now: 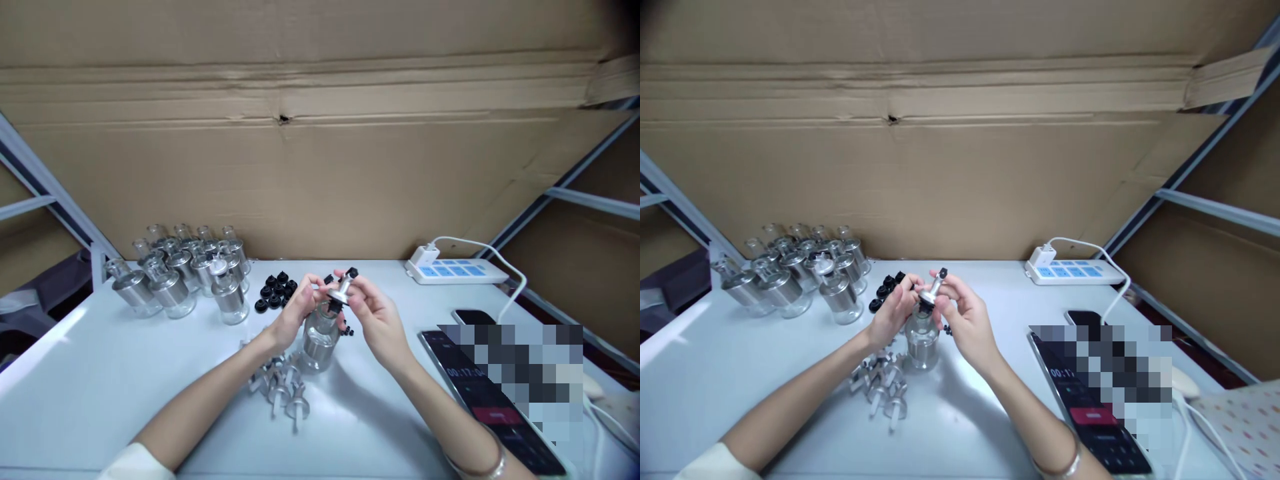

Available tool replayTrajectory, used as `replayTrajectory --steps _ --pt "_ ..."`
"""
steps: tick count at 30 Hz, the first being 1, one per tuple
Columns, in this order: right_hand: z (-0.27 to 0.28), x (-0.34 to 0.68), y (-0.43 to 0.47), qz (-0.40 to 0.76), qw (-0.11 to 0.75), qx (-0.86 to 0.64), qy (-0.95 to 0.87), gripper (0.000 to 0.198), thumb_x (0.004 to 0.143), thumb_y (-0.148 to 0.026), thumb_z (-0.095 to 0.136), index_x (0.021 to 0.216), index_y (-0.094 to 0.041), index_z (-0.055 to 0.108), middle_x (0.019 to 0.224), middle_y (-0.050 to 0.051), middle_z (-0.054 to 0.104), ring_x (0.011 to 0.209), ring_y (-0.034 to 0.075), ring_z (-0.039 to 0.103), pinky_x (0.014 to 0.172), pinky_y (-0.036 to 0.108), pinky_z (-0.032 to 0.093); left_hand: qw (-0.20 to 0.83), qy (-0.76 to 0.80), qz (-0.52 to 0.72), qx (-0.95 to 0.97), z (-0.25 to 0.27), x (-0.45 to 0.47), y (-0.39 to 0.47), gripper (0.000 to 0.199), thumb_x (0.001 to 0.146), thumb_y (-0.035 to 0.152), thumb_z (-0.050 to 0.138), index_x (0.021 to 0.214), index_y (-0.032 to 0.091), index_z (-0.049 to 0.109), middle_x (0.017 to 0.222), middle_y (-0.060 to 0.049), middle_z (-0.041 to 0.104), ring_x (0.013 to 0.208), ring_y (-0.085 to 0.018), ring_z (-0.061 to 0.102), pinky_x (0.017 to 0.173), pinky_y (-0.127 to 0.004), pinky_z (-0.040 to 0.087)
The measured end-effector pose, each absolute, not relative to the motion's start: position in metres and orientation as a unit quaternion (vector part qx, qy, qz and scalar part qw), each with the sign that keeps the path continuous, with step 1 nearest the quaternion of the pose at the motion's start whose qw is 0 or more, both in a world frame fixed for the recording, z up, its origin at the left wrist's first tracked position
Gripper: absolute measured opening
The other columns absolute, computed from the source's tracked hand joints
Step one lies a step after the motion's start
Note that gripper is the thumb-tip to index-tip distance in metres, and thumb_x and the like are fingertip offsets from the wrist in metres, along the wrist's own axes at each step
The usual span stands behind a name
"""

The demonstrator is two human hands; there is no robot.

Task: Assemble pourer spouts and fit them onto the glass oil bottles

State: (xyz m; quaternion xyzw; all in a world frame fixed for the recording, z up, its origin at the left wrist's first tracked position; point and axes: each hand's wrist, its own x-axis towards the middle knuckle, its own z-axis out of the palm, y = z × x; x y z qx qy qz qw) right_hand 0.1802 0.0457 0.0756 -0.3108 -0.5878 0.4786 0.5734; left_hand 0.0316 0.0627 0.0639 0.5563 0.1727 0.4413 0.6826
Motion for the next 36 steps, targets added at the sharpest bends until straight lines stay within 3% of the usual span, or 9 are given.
replayTrajectory --steps 2,6,12,18,22,26,31,36 --pt "0.075 0.178 0.047 0.487 0.564 -0.308 -0.591 0.049 0.079 -0.055 0.061 0.113 -0.02 0.06 0.093 0.008 0.072 0.044 0.009 0.05 0.044 0.025 0.046 0.697 0.168 0.442 0.54 0.065 0.033 0.065 0.054 0.08 0.076 0.033 0.091 0.023 0.032 0.068 0.0 0.063 0.059 -0.02 0.064 0.063 -0.034 0.047" --pt "0.068 0.177 0.048 0.483 0.555 -0.319 -0.597 0.046 0.083 -0.053 0.058 0.115 -0.02 0.06 0.095 0.009 0.072 0.04 0.006 0.046 0.042 0.023 0.043 0.694 0.19 0.425 0.549 0.071 0.035 0.062 0.059 0.08 0.077 0.028 0.104 0.023 0.034 0.067 0.001 0.061 0.057 -0.019 0.062 0.066 -0.036 0.048" --pt "0.061 0.182 0.044 0.457 0.532 -0.332 -0.631 0.042 0.088 -0.047 0.054 0.123 -0.024 0.057 0.099 0.007 0.069 0.049 0.011 0.057 0.053 0.027 0.05 0.667 0.236 0.4 0.582 0.077 0.035 0.058 0.064 0.082 0.075 0.027 0.113 0.02 0.038 0.065 0.002 0.054 0.056 -0.014 0.053 0.061 -0.029 0.043" --pt "0.06 0.187 0.039 0.348 0.504 -0.353 -0.707 0.044 0.093 -0.041 0.046 0.134 -0.024 0.05 0.102 0.008 0.063 0.063 0.014 0.061 0.065 0.031 0.053 0.644 0.236 0.407 0.603 0.071 0.037 0.057 0.059 0.086 0.07 0.025 0.115 0.02 0.039 0.063 0.003 0.051 0.056 -0.013 0.049 0.061 -0.028 0.042" --pt "0.062 0.184 0.035 0.264 0.498 -0.348 -0.749 0.044 0.096 -0.034 0.042 0.139 -0.024 0.044 0.092 0.007 0.066 0.086 0.02 0.061 0.079 0.035 0.051 0.641 0.242 0.423 0.593 0.068 0.038 0.055 0.058 0.085 0.07 0.029 0.115 0.021 0.038 0.065 0.003 0.052 0.056 -0.012 0.049 0.057 -0.025 0.042" --pt "0.063 0.179 0.033 0.184 0.5 -0.335 -0.777 0.046 0.097 -0.029 0.038 0.143 -0.025 0.036 0.108 0.01 0.065 0.101 0.023 0.058 0.082 0.037 0.05 0.636 0.26 0.45 0.57 0.068 0.04 0.051 0.052 0.086 0.066 0.036 0.113 0.022 0.039 0.078 0.001 0.055 0.054 -0.01 0.049 0.054 -0.023 0.042" --pt "0.06 0.172 0.033 0.069 0.511 -0.314 -0.797 0.052 0.098 -0.026 0.033 0.148 -0.025 0.021 0.11 0.011 0.064 0.1 0.024 0.056 0.082 0.039 0.049 0.597 0.305 0.473 0.571 0.068 0.042 0.046 0.036 0.092 0.05 0.034 0.112 0.021 0.042 0.089 -0.001 0.058 0.057 -0.011 0.051 0.06 -0.026 0.044" --pt "0.057 0.164 0.029 -0.024 0.502 -0.341 -0.795 0.06 0.096 -0.02 0.035 0.151 -0.022 0.009 0.109 0.013 0.062 0.099 0.025 0.055 0.08 0.041 0.047 0.539 0.328 0.495 0.597 0.068 0.041 0.046 0.03 0.093 0.039 0.03 0.108 0.019 0.046 0.091 -0.003 0.06 0.077 -0.016 0.056 0.076 -0.028 0.045"
